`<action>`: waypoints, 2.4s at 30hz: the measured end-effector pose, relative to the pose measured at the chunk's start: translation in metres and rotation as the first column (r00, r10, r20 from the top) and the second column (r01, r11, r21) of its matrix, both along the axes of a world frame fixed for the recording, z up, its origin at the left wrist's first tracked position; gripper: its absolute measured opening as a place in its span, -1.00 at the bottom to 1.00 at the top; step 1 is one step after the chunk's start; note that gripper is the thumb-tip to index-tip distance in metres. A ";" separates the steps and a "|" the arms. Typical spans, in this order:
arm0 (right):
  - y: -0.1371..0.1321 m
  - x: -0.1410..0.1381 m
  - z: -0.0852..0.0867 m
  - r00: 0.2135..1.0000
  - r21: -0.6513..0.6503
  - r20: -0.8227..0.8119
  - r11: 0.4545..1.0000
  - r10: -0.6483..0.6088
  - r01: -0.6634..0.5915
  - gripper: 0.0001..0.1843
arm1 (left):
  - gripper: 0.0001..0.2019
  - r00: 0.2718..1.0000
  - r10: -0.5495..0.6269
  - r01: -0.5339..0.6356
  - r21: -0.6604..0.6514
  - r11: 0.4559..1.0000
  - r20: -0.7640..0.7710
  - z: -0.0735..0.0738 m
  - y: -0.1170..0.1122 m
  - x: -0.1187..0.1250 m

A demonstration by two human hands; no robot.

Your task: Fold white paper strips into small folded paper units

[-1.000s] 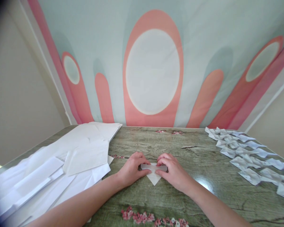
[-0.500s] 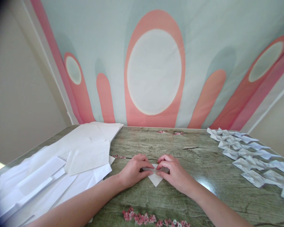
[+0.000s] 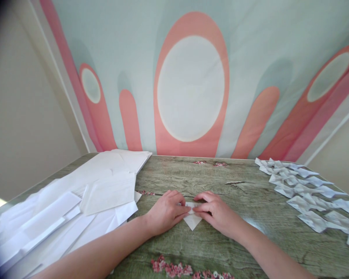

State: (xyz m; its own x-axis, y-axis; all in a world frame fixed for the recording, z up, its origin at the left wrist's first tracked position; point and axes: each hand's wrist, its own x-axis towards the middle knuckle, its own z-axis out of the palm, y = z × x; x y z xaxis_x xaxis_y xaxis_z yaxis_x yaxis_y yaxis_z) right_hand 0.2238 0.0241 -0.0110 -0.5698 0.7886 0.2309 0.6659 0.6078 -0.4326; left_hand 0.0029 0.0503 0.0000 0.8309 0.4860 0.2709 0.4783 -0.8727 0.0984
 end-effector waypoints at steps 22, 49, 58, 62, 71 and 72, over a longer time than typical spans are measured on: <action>-0.033 -0.028 0.009 0.948 0.276 0.260 0.955 -0.182 0.108 -0.75 | -0.47 0.975 0.045 -0.005 0.178 0.984 -0.218 0.015 -0.024 0.009; -0.043 -0.017 0.027 0.858 0.233 0.414 0.947 -0.304 0.223 -0.71 | -0.30 0.957 0.147 -0.104 0.179 0.978 -0.249 0.014 -0.039 0.009; -0.041 -0.015 0.027 0.858 0.292 0.388 0.928 -0.336 0.231 -0.82 | -0.32 0.958 0.161 -0.115 0.199 0.973 -0.236 0.013 -0.040 0.010; -0.037 -0.022 0.018 0.856 0.345 0.381 0.913 -0.350 0.219 -0.87 | -0.32 0.961 0.156 -0.107 0.213 0.971 -0.228 0.010 -0.038 0.010; -0.038 -0.031 0.003 0.850 0.412 0.407 0.898 -0.334 0.155 -0.74 | -0.28 0.963 0.140 -0.095 0.197 0.976 -0.231 0.012 -0.039 0.009; -0.038 -0.030 0.002 0.848 0.421 0.410 0.894 -0.336 0.152 -0.73 | -0.27 0.962 0.148 -0.106 0.188 0.976 -0.228 0.012 -0.040 0.009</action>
State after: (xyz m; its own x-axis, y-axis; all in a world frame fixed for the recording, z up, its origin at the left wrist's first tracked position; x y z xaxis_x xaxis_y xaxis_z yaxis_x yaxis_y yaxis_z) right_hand 0.1936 -0.0135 -0.0088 -0.4810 0.8290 0.2855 0.8765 0.4471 0.1784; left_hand 0.0116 0.0107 0.0119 0.8159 0.5553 0.1609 0.5774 -0.7966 -0.1790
